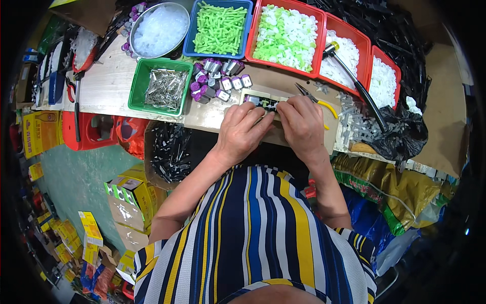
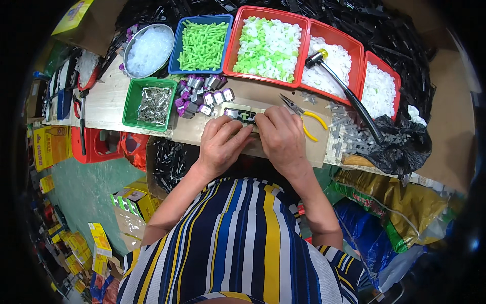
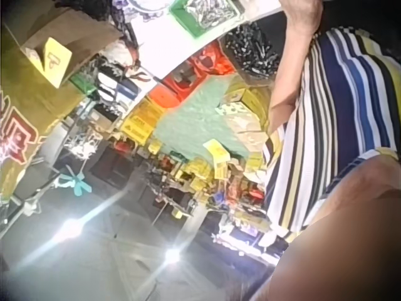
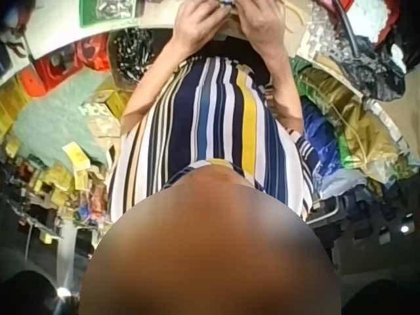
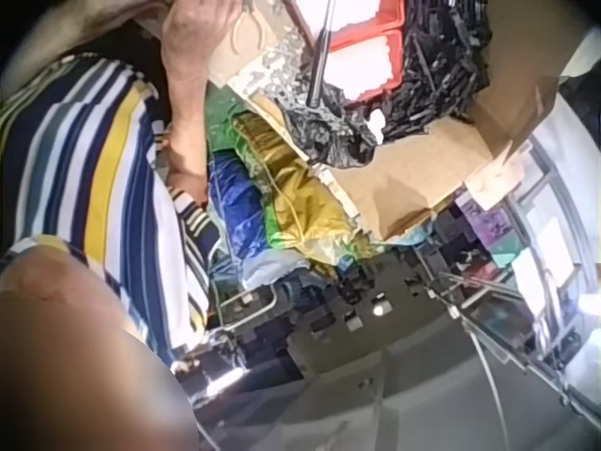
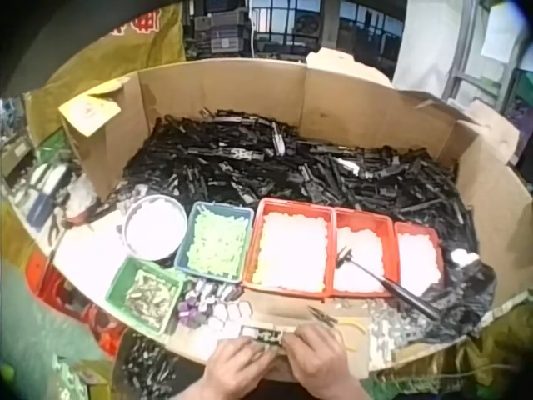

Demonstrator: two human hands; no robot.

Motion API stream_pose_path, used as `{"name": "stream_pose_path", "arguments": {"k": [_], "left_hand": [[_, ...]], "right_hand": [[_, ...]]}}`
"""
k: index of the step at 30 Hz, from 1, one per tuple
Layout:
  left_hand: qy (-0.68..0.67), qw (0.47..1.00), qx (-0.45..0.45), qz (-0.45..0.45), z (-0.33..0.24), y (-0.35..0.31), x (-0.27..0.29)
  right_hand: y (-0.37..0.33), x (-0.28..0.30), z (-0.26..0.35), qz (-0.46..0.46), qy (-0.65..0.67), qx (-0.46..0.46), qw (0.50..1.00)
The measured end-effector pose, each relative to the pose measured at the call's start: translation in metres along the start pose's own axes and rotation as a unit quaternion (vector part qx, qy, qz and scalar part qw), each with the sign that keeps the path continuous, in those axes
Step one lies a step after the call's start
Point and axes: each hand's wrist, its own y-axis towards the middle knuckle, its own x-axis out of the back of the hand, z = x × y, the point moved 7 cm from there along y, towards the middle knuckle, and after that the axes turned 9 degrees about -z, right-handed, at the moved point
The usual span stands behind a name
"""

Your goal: Assembling small electronic components into a black housing unit using various small parts and a hammer.

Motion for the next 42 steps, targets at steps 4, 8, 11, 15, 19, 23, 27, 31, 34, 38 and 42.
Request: {"name": "stream_pose_path", "arguments": {"k": [4,8,11,15,19,23,27,31,34,38,42], "left_hand": [[0.015,1.0,-0.009,0.003,0.001,0.0,-0.002],[0.051,0.998,-0.029,0.027,0.003,-0.001,-0.007],[0.06,0.997,-0.032,0.042,0.004,-0.002,-0.008],[0.052,0.997,-0.037,0.045,0.001,0.001,-0.01],[0.065,0.995,-0.057,0.053,0.001,0.0,-0.013],[0.084,0.989,-0.095,0.07,-0.001,0.0,-0.013],[0.09,0.983,-0.131,0.089,0.0,0.001,-0.013],[0.108,0.976,-0.162,0.096,0.001,0.0,-0.014],[0.102,0.973,-0.184,0.094,0.002,-0.002,-0.016],[0.101,0.972,-0.192,0.087,0.001,-0.002,-0.016],[0.101,0.972,-0.193,0.094,0.0,-0.001,-0.017]], "right_hand": [[0.003,-0.003,0.001,0.025,-0.019,-0.003,0.999],[0.005,-0.004,0.0,0.054,-0.016,-0.006,0.998],[0.004,-0.002,-0.009,0.044,0.072,-0.032,0.996],[0.005,0.006,-0.02,0.011,0.08,-0.073,0.994],[0.001,-0.002,-0.017,0.034,0.057,-0.039,0.997],[-0.002,-0.005,-0.013,0.067,0.015,0.003,0.998],[0.0,-0.002,-0.007,0.094,-0.02,0.047,0.994],[0.0,-0.007,-0.001,0.151,-0.072,0.116,0.979],[0.001,-0.01,-0.001,0.18,-0.085,0.133,0.971],[-0.002,-0.012,0.001,0.171,-0.088,0.123,0.974],[-0.005,-0.01,-0.002,0.147,-0.08,0.119,0.979]]}}
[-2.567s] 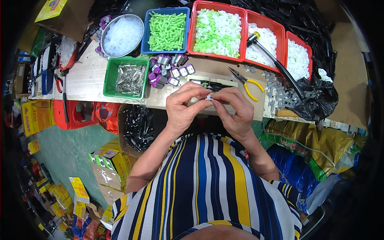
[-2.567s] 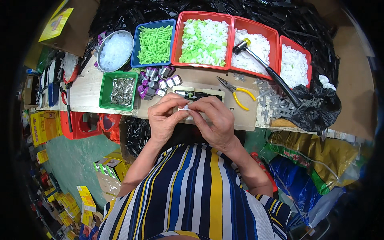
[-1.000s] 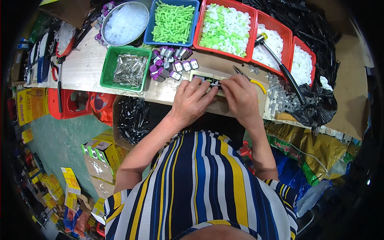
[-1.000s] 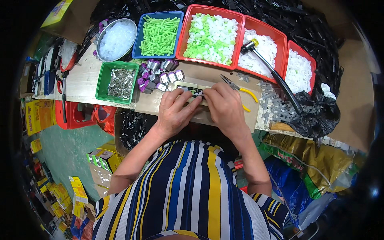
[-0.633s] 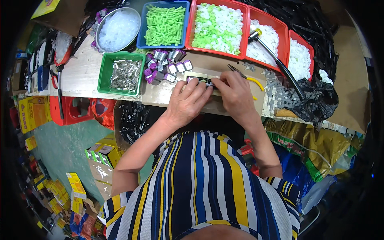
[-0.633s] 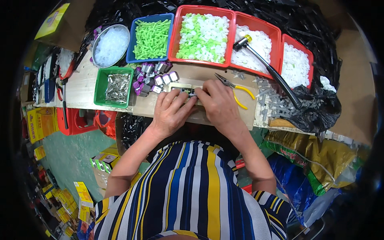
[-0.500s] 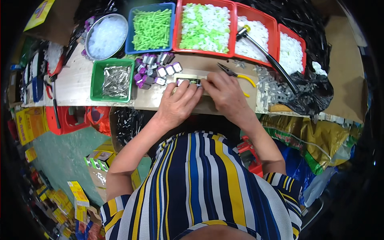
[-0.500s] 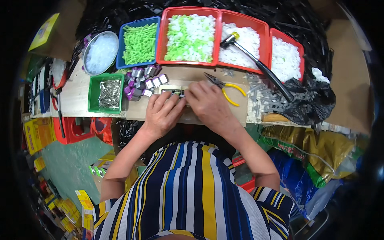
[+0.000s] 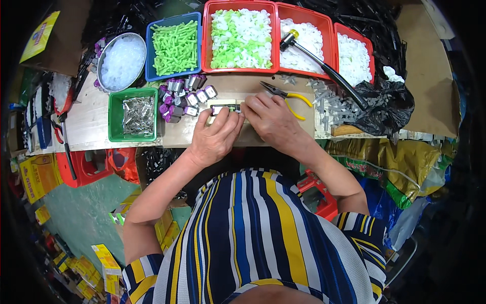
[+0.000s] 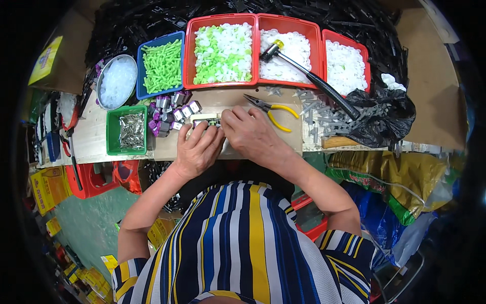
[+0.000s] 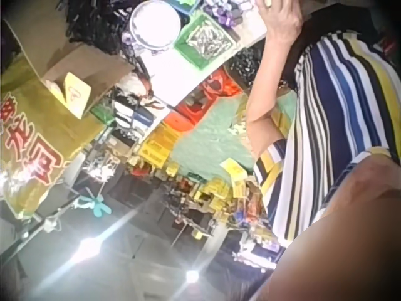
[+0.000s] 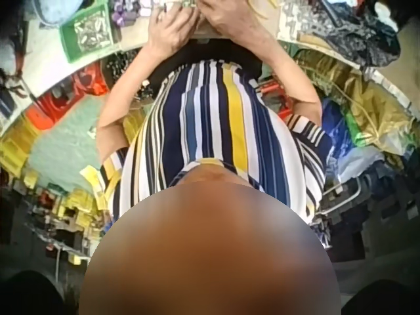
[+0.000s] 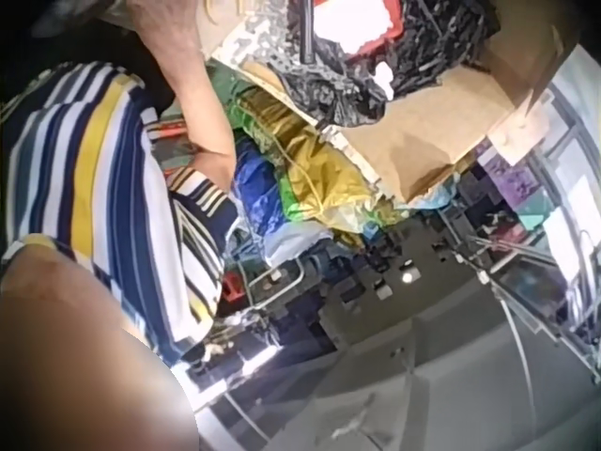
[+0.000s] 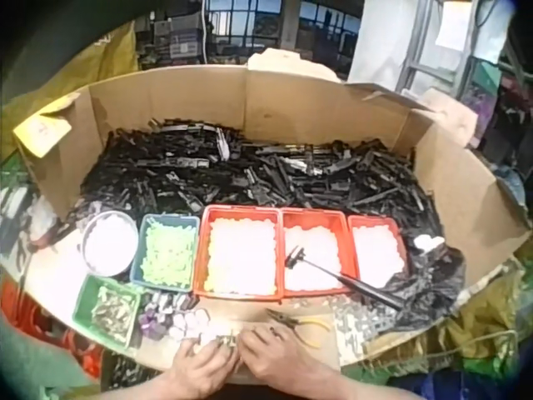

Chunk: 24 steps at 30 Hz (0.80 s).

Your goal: Assembling small electronic components into a black housing unit using various small parts and a hammer.

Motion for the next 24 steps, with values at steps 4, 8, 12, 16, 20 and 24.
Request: {"name": "stream_pose_path", "arguments": {"k": [4,8,12,16,20,24], "left_hand": [[0.007,1.0,0.003,-0.014,0.0,0.003,0.001],[0.002,1.0,0.012,-0.015,-0.001,0.009,0.004],[-0.02,0.999,0.033,-0.013,-0.001,0.01,0.004],[-0.105,0.991,0.079,0.001,0.007,0.015,0.014],[-0.11,0.986,0.119,-0.041,0.034,0.02,0.031],[0.007,0.989,0.137,-0.059,0.093,0.039,0.056]], "right_hand": [[0.0,0.0,-0.013,-0.025,0.046,-0.015,0.998],[-0.014,0.025,-0.056,-0.134,0.041,-0.099,0.985],[-0.024,0.033,-0.079,-0.056,-0.053,-0.155,0.985],[-0.024,0.021,-0.081,0.034,-0.131,-0.158,0.978],[-0.028,0.018,-0.088,0.042,-0.141,-0.153,0.977],[-0.031,0.02,-0.096,0.061,-0.154,-0.165,0.972]]}}
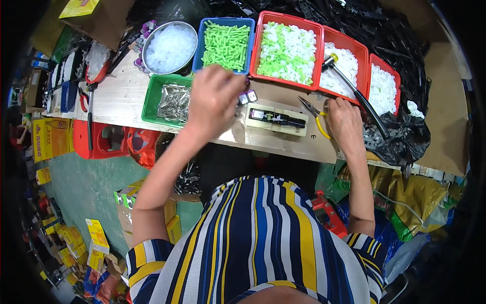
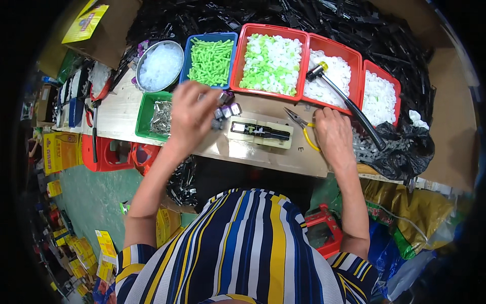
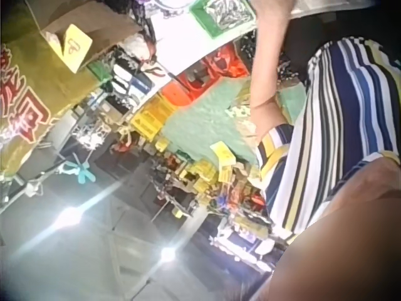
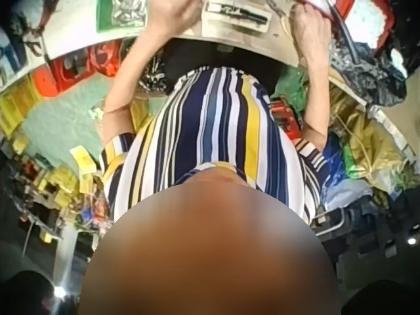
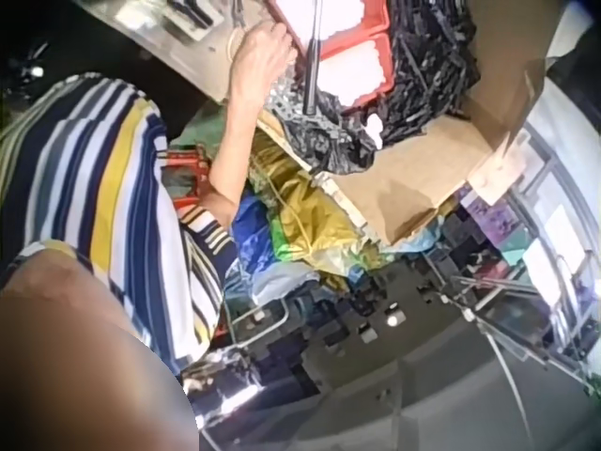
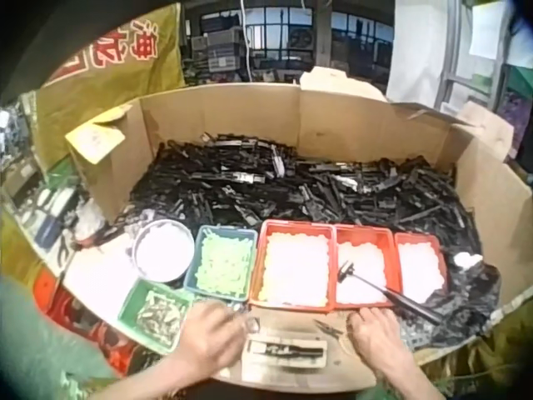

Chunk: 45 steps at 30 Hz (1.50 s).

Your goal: Assembling small electronic components into a black housing unit using various small parts and a hammer.

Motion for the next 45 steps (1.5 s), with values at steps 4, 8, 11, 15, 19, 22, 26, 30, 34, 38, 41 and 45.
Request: {"name": "stream_pose_path", "arguments": {"k": [4,8,11,15,19,22,26,30,34,38,41,45], "left_hand": [[0.124,0.991,0.057,0.001,0.055,0.024,0.01],[0.172,0.98,0.072,0.075,0.085,0.026,-0.003],[0.13,0.982,0.07,0.114,0.091,0.023,-0.011],[0.045,0.986,0.114,0.116,0.094,0.027,-0.007],[-0.012,0.986,0.168,0.011,0.108,0.036,0.025],[0.04,0.981,0.19,-0.024,0.128,0.03,0.045],[0.092,0.979,0.18,-0.015,0.143,0.013,0.049],[0.105,0.979,0.176,0.0,0.144,0.005,0.043],[0.085,0.979,0.187,-0.013,0.143,0.006,0.054],[-0.047,0.954,0.287,-0.072,0.136,0.009,0.07],[-0.184,0.889,0.408,-0.096,0.108,0.005,0.058],[-0.356,0.781,0.502,-0.104,0.066,-0.016,0.023]], "right_hand": [[-0.002,0.014,-0.006,-0.033,0.08,-0.044,0.995],[-0.011,0.031,-0.013,-0.102,0.141,-0.074,0.982],[-0.017,0.033,-0.017,-0.106,0.165,-0.09,0.976],[-0.019,0.037,-0.02,-0.122,0.177,-0.085,0.973],[-0.017,0.039,-0.022,-0.12,0.23,-0.131,0.957],[-0.016,0.04,-0.018,-0.127,0.241,-0.131,0.953],[-0.015,0.037,-0.01,-0.114,0.236,-0.115,0.958],[-0.013,0.04,-0.004,-0.12,0.232,-0.099,0.96],[-0.01,0.051,-0.001,-0.131,0.249,-0.111,0.953],[-0.007,0.061,0.006,-0.171,0.307,-0.143,0.925],[0.001,0.061,0.025,-0.177,0.407,-0.145,0.884],[0.009,0.044,0.057,-0.14,0.573,-0.174,0.789]]}}
